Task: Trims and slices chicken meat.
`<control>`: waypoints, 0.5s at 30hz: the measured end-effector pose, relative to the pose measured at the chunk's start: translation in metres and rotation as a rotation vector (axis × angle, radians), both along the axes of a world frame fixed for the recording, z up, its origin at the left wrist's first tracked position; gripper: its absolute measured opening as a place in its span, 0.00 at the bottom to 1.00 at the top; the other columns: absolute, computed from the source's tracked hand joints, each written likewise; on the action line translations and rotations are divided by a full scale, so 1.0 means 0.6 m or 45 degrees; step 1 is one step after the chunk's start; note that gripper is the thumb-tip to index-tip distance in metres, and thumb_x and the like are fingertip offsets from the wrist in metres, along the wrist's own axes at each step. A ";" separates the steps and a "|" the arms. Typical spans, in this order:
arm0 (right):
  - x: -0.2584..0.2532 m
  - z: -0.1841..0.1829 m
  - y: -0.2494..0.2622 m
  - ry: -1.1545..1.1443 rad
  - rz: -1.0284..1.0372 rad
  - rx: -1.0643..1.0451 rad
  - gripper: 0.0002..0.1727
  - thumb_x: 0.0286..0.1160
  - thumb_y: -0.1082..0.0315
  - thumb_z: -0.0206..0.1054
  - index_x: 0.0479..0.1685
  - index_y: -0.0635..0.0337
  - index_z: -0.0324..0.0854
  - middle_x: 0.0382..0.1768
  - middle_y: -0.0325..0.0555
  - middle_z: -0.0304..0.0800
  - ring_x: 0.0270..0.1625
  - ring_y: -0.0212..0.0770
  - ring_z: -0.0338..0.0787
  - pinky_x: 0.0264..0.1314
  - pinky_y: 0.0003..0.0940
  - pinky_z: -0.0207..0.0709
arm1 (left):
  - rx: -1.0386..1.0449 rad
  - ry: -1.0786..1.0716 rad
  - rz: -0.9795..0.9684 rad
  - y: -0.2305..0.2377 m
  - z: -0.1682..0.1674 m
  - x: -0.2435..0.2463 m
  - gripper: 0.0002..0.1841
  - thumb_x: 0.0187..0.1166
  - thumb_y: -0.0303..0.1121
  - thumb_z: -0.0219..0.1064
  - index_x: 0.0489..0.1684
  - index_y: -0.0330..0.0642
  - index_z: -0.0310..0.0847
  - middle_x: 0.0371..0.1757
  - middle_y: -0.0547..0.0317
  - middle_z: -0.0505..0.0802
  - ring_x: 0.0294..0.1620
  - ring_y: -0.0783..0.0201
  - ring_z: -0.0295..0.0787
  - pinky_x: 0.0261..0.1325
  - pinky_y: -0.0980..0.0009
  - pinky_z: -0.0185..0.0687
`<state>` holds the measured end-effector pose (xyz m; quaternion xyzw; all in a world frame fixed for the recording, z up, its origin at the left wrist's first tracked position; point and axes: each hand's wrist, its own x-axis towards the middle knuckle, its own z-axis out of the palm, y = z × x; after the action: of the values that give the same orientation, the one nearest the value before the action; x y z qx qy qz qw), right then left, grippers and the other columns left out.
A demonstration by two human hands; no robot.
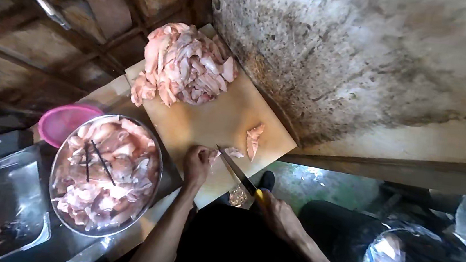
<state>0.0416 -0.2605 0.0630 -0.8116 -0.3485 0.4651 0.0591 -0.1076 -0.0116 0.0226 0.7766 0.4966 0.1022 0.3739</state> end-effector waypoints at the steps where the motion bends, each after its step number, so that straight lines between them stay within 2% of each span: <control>1: 0.005 -0.005 0.012 0.039 -0.033 0.057 0.26 0.90 0.45 0.51 0.69 0.54 0.76 0.42 0.56 0.91 0.48 0.58 0.94 0.53 0.60 0.85 | 0.056 0.009 0.015 0.003 0.001 -0.006 0.10 0.81 0.32 0.69 0.53 0.39 0.89 0.53 0.47 0.92 0.49 0.55 0.92 0.57 0.51 0.90; 4: 0.000 -0.027 0.043 0.207 -0.184 0.208 0.26 0.90 0.45 0.53 0.66 0.57 0.79 0.40 0.52 0.90 0.43 0.51 0.92 0.52 0.54 0.85 | 0.176 -0.028 -0.070 0.004 0.003 -0.017 0.11 0.79 0.32 0.71 0.56 0.42 0.88 0.56 0.49 0.90 0.46 0.57 0.92 0.49 0.57 0.92; 6: -0.009 -0.037 0.061 0.274 -0.243 0.222 0.25 0.90 0.45 0.52 0.65 0.56 0.79 0.39 0.50 0.90 0.42 0.49 0.92 0.51 0.53 0.86 | 0.131 -0.003 -0.227 -0.002 0.011 -0.008 0.15 0.79 0.40 0.73 0.60 0.50 0.88 0.57 0.55 0.90 0.49 0.61 0.91 0.52 0.59 0.92; 7: -0.015 -0.039 0.069 0.271 -0.269 0.220 0.25 0.90 0.45 0.52 0.64 0.55 0.80 0.37 0.49 0.90 0.41 0.48 0.92 0.50 0.52 0.87 | 0.114 0.046 -0.276 -0.008 0.013 0.000 0.16 0.78 0.41 0.74 0.62 0.52 0.88 0.57 0.57 0.91 0.49 0.62 0.92 0.53 0.59 0.93; 10: -0.030 -0.039 0.087 0.226 -0.329 0.260 0.24 0.90 0.44 0.52 0.60 0.55 0.80 0.35 0.48 0.89 0.39 0.47 0.92 0.48 0.51 0.87 | 0.110 0.180 -0.273 -0.020 0.017 0.024 0.15 0.79 0.36 0.73 0.62 0.47 0.87 0.52 0.51 0.92 0.47 0.55 0.92 0.53 0.52 0.91; 12: -0.035 -0.037 0.091 0.215 -0.379 0.303 0.24 0.90 0.45 0.53 0.61 0.55 0.80 0.34 0.47 0.89 0.37 0.46 0.92 0.46 0.50 0.87 | 0.009 0.164 -0.193 -0.019 0.025 0.032 0.14 0.83 0.37 0.68 0.62 0.44 0.86 0.49 0.51 0.93 0.45 0.56 0.93 0.52 0.52 0.91; 15: -0.032 -0.028 0.091 0.206 -0.396 0.296 0.22 0.90 0.45 0.52 0.59 0.53 0.79 0.32 0.44 0.88 0.35 0.44 0.91 0.44 0.48 0.87 | -0.205 0.181 -0.084 -0.007 0.037 0.029 0.17 0.80 0.35 0.71 0.65 0.43 0.82 0.46 0.52 0.96 0.44 0.57 0.95 0.53 0.51 0.92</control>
<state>0.0222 -0.2057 0.0461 -0.8033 -0.2646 0.4708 0.2512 -0.0902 -0.0157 0.0448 0.7654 0.5026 -0.0057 0.4020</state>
